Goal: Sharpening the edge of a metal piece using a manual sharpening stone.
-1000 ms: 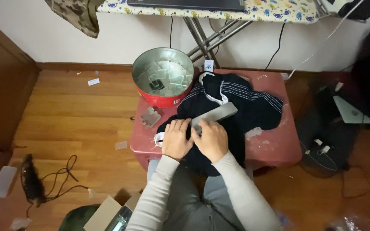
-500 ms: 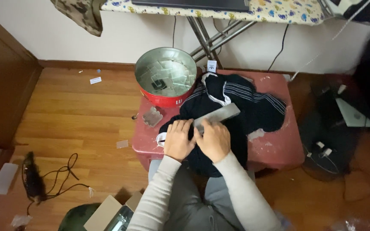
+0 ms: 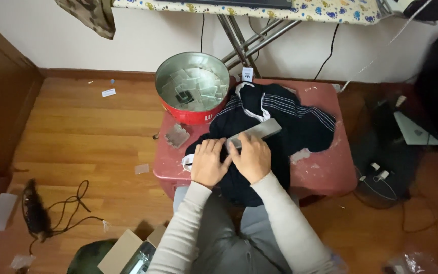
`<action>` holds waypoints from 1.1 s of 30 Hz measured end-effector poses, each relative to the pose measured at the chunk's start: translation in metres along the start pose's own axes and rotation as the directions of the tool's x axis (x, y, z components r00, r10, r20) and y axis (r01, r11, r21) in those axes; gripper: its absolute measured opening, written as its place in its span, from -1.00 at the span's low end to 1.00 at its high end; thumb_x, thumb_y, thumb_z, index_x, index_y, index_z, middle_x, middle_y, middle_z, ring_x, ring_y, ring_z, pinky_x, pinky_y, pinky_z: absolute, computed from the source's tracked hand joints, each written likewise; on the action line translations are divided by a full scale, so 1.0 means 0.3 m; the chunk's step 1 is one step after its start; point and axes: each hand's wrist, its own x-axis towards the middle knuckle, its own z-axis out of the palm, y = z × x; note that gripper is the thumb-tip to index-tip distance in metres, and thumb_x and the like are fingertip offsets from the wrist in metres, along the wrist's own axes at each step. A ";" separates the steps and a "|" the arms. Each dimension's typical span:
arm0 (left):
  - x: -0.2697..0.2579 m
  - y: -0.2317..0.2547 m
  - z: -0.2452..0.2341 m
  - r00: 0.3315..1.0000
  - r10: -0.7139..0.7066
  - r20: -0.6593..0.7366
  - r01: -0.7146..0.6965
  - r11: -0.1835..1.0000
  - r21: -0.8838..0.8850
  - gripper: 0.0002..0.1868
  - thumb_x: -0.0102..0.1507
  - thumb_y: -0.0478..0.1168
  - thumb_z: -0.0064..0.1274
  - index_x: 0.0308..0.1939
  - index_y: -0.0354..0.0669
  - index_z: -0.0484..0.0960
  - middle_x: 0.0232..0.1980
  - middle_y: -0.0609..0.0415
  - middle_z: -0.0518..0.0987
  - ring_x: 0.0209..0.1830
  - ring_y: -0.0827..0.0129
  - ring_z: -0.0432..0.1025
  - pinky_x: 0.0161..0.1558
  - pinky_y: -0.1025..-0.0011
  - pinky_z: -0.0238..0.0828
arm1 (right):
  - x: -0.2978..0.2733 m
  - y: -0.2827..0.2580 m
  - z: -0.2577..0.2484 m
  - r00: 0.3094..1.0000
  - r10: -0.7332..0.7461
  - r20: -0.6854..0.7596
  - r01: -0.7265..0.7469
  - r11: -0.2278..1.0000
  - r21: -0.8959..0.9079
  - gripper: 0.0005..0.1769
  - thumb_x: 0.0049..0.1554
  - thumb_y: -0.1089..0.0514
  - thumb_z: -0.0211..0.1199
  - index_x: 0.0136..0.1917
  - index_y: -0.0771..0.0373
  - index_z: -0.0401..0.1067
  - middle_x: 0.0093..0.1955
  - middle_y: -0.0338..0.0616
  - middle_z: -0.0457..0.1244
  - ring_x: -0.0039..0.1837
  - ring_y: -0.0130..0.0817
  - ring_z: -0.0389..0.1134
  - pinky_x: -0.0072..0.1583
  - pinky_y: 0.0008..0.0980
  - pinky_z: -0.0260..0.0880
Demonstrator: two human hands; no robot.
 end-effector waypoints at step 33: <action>-0.001 0.000 0.007 1.000 0.013 0.011 -0.013 1.000 -0.002 -0.41 0.15 0.01 0.42 0.23 -0.06 0.73 0.03 0.06 0.68 0.17 0.14 0.53 0.05 0.22 0.40 | -0.043 0.006 -0.009 0.999 -0.031 0.036 0.032 0.999 -0.027 -0.55 0.21 -0.27 0.34 -0.03 0.17 0.57 -0.27 0.08 0.40 -0.15 0.16 0.53 -0.09 0.06 0.50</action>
